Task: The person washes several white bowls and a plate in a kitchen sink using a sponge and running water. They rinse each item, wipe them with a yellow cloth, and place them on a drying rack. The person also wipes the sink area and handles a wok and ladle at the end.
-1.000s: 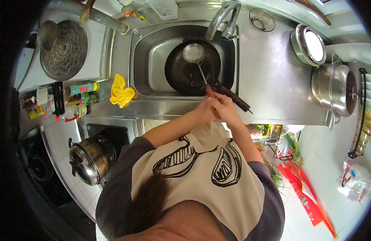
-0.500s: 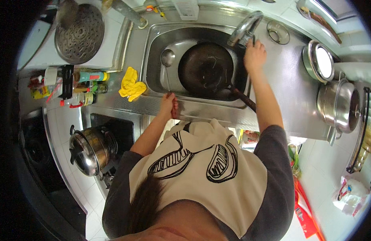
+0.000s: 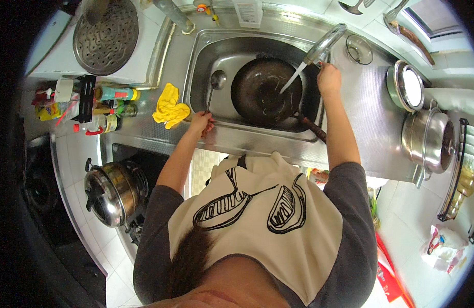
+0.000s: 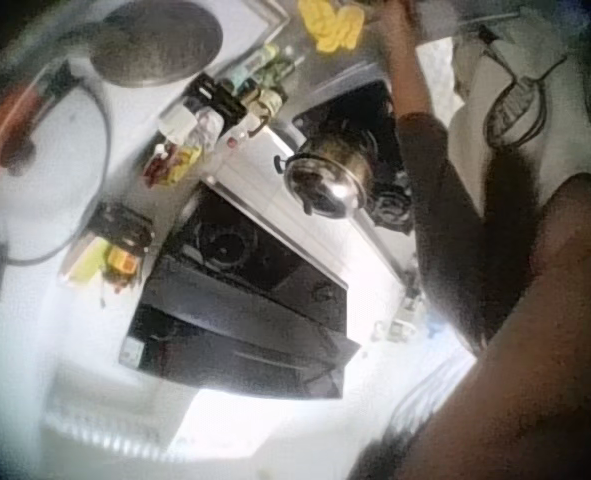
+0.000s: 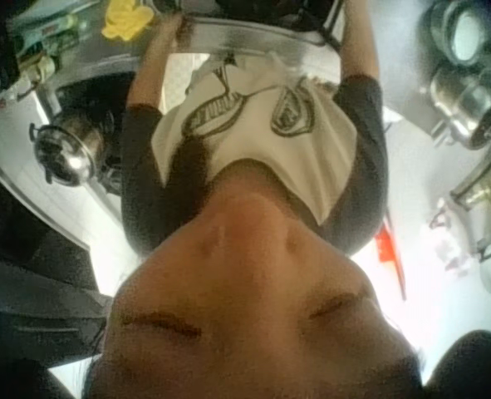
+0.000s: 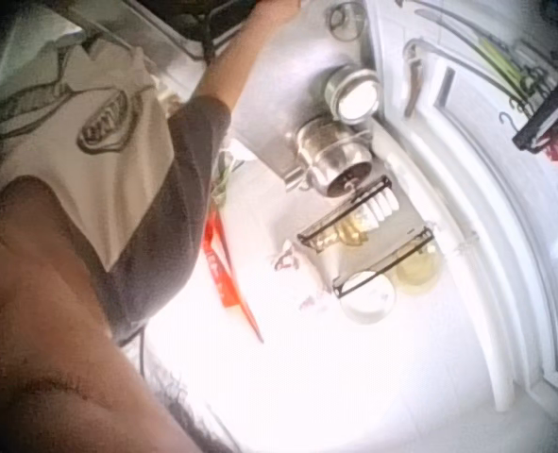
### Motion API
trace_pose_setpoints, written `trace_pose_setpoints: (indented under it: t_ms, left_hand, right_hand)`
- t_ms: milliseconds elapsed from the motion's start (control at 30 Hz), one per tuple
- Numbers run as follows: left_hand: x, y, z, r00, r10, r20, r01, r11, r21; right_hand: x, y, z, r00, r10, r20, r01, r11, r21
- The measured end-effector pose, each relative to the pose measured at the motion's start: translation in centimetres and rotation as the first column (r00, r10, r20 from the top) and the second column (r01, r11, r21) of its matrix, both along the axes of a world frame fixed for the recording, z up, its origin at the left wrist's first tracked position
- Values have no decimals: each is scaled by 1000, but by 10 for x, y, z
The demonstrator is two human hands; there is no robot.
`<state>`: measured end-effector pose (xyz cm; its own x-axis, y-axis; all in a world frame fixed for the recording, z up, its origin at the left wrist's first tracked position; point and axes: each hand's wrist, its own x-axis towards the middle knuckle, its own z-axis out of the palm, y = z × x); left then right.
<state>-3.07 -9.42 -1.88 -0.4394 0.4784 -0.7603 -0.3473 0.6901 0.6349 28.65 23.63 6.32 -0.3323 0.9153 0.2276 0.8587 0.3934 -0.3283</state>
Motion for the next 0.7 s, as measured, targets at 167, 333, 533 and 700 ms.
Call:
trace_pose_setpoints:
  t_ms: [167,333,533,700]
  left_hand:
    - [-32,3,-17,255,-506,-824,561,771,-301]
    - [-42,44,21,163,-785,-598,588,564,-580]
    - [-55,90,31,-37,-950,-311,571,235,-786]
    - [-47,166,35,-117,-865,-487,635,312,-706]
  right_hand:
    - [-27,-34,-32,667,-383,-639,148,909,-390]
    - [-61,-66,-51,359,-874,-327,-397,174,-901]
    - [-50,-90,-62,908,-315,-275,24,697,-717]
    - [11,-128,-33,988,79,132,-34,949,-313]
